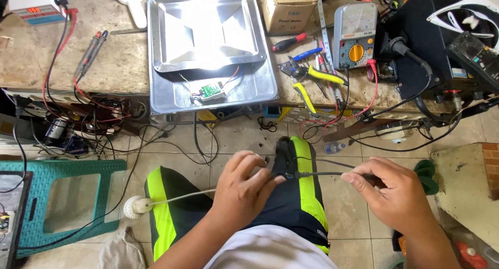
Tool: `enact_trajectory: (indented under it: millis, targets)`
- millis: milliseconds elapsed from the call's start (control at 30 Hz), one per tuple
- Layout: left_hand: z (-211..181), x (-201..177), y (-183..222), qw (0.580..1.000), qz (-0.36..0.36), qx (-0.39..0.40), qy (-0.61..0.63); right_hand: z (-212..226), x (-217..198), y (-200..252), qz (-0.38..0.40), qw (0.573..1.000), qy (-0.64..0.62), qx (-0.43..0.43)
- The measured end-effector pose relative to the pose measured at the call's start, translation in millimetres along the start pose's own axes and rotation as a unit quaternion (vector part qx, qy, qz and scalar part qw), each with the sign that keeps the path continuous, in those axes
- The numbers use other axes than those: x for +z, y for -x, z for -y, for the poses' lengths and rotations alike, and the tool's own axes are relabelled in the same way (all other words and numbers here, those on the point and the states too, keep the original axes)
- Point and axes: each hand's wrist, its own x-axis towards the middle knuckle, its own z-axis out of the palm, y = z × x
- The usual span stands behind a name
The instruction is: The person is splicing two electrical wires together by twisting the ends and insulating the joint with black electrical tape at a repair bench.
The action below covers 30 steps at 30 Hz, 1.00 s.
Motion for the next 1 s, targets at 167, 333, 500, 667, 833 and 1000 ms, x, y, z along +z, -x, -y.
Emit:
enact_trajectory:
  millis: [167, 333, 500, 667, 833, 1000]
  targets:
    - [-32.8, -9.9, 14.9, 0.994, 0.094, -0.056, 0.009, -4.4, 2.1, -9.5, -0.015, 0.999, 0.029, -0.019]
    - [-30.7, 5.8, 40.5, 0.954, 0.184, -0.175, 0.158, -2.6, -1.9, -16.2, -0.034, 0.997, 0.024, -0.06]
    - [-26.0, 10.1, 35.5, 0.978, 0.08, -0.172, 0.088, -20.5, -19.4, -11.8, 0.12, 0.989, 0.015, 0.081]
    - [-22.1, 23.1, 35.0, 0.941, 0.164, -0.214, 0.207, -6.9, -14.5, -16.0, 0.246, 0.949, 0.087, 0.178]
    - [-25.6, 35.9, 39.3, 0.899, 0.163, -0.243, 0.326, -21.1, -7.0, -13.5, 0.248, 0.961, 0.074, 0.097]
    - [-22.7, 27.6, 31.2, 0.905, 0.167, -0.213, 0.328, 20.3, 6.0, -26.6, 0.389, 0.893, 0.067, 0.216]
